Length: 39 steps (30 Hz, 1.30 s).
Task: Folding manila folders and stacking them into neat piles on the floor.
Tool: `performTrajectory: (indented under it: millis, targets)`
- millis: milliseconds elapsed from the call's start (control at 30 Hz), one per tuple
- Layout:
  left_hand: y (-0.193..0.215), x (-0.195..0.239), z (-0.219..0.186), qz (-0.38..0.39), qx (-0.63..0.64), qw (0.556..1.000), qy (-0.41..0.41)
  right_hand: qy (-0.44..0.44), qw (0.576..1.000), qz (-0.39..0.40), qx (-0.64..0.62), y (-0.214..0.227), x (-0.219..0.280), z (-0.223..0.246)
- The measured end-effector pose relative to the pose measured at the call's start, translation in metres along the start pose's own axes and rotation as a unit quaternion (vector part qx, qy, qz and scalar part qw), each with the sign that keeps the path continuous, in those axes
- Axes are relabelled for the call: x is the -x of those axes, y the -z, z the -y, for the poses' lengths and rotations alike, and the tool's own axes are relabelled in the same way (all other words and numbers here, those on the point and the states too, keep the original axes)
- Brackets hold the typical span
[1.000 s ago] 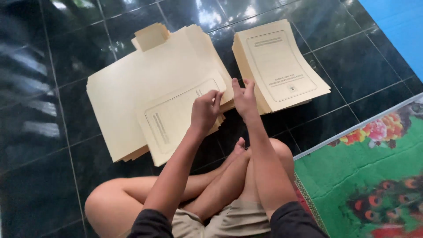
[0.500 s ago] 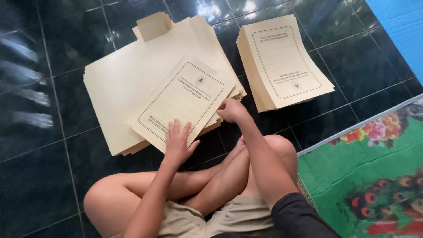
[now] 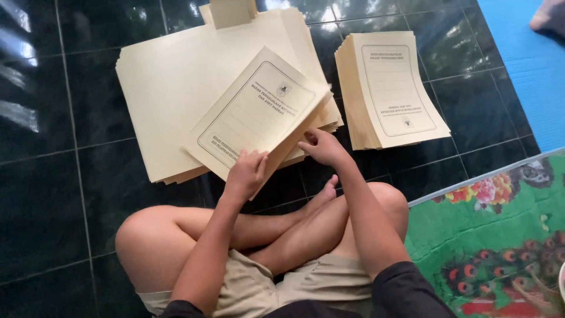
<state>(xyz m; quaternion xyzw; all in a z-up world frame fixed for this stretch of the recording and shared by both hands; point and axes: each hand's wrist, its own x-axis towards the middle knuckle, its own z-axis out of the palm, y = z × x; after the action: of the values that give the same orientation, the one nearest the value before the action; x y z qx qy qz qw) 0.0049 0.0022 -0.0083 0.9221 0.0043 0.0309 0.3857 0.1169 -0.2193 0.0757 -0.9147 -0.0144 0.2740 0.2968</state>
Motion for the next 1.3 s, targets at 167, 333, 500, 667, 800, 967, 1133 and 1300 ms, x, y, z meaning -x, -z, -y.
performTrajectory:
  millis: [167,333,500,667,800,967,1133,1300]
  targets:
    - [0.034,0.003,-0.023,-0.045,0.171,0.982,0.065,-0.004,0.999,-0.022,-0.024,-0.012,0.004,0.003]
    - [0.054,0.002,-0.03,-0.095,0.328,0.937,0.068,0.052,0.988,-0.102,0.107,-0.029,-0.006,0.001]
    - [0.109,0.012,-0.04,-0.193,0.142,0.97,-0.029,0.084,0.965,-0.118,0.22,-0.054,-0.036,-0.024]
    - [0.11,0.018,-0.002,-0.189,-0.178,0.963,0.072,0.063,0.966,-0.137,0.208,-0.051,-0.051,-0.04]
    - [0.111,0.023,-0.044,-0.171,-0.213,0.956,0.109,0.056,0.977,-0.139,0.151,-0.043,-0.046,-0.034]
    - [0.073,0.017,-0.032,-0.108,-0.302,0.944,0.081,0.041,0.986,-0.132,0.089,-0.03,-0.041,-0.028]
    - [0.057,0.01,0.02,-0.108,-0.287,0.946,0.106,-0.012,0.989,-0.145,-0.016,-0.003,-0.033,-0.029]
    - [0.041,0.013,-0.008,-0.123,-0.076,0.989,-0.034,-0.066,0.94,-0.207,-0.262,0.005,-0.055,-0.047]
